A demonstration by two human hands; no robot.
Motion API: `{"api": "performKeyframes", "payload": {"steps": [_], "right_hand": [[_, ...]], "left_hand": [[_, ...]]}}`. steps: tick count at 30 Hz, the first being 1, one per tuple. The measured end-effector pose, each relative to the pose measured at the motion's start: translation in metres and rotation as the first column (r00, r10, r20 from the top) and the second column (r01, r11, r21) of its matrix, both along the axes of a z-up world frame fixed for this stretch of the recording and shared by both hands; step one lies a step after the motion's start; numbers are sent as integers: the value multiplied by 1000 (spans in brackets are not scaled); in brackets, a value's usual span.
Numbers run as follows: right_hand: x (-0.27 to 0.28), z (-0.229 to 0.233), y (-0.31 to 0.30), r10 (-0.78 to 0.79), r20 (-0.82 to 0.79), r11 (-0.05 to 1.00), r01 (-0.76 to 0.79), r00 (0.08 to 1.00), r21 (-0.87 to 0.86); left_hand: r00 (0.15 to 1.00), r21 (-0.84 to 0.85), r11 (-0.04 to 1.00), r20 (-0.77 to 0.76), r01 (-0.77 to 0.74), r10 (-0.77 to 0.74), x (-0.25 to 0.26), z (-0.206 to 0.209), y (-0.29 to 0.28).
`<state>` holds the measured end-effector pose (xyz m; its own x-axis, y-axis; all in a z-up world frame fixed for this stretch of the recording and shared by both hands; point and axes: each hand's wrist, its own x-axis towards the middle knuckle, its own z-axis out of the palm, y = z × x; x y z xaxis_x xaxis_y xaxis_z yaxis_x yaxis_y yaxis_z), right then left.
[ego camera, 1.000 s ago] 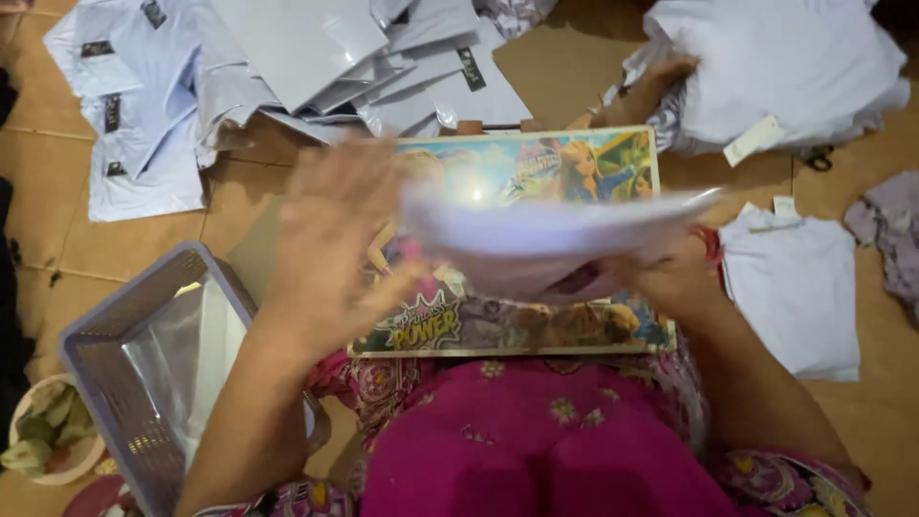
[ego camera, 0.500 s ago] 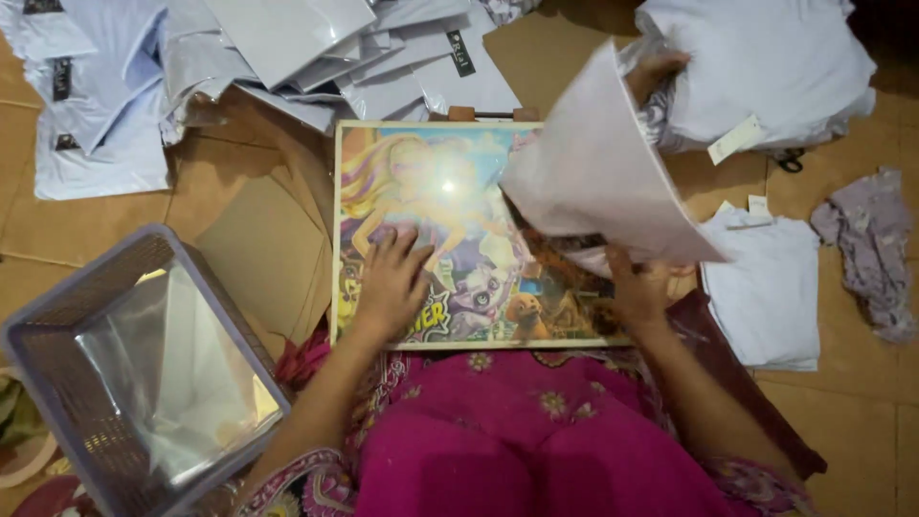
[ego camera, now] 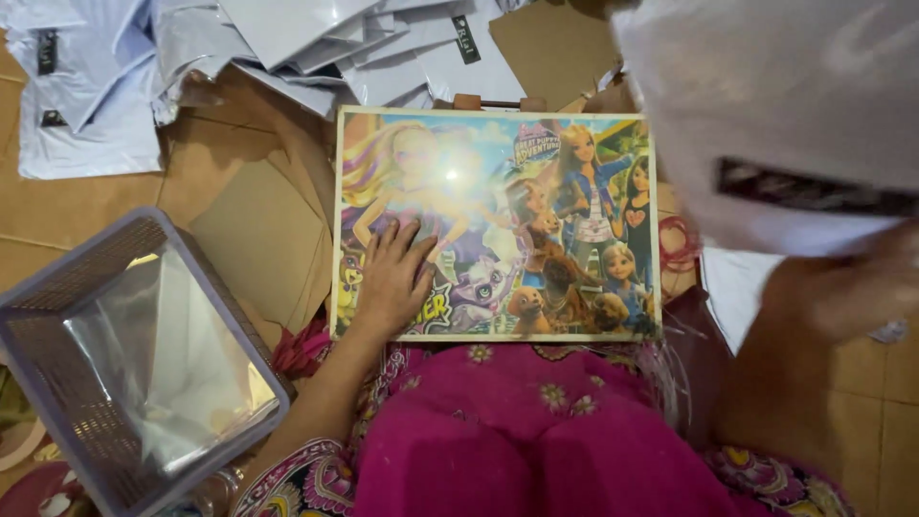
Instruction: The person folds white t-shirts and places them into clear plastic bags on a printed board. They smooth the shirts, seal the bags, and set the packaged items aside. The process is repeated for multiple shirts.
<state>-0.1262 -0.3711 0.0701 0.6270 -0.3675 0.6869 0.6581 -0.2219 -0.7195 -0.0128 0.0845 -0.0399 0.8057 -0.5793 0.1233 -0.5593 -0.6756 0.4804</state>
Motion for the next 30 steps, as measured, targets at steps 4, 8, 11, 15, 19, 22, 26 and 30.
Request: {"api": "performKeyframes", "payload": {"steps": [4, 8, 11, 15, 19, 22, 26, 30], "right_hand": [[-39, -142, -12, -958, 25, 115, 466, 284, -877], [1, -162, 61, -765, -574, 632, 508, 291, -586], [9, -100, -13, -231, -505, 962, 117, 832, -248], [13, 10, -29, -99, -660, 964, -92, 745, -248], [34, 117, 25, -6, -862, 862, -434, 506, -261], [66, 115, 42, 48, -875, 728, -617, 481, -299], [94, 99, 88, -126, -841, 462, -719, 526, -519], [87, 43, 136, -422, -436, 148, -414, 795, -898]], "left_hand": [[999, 17, 999, 36, -32, 32, 0, -26, 1], [994, 5, 998, 89, -66, 65, -3, -41, 3], [996, -168, 984, -75, -62, 50, 6, -29, 6], [990, -370, 918, -80, -139, 117, 18, 33, 5], [999, -497, 867, 5, -28, 35, 10, 133, -8], [936, -519, 854, -283, 33, -208, 8, 115, -11], [525, -472, 845, -800, -253, -290, -6, 46, -26], [482, -205, 941, -875, -268, -53, -21, -71, 8]]}}
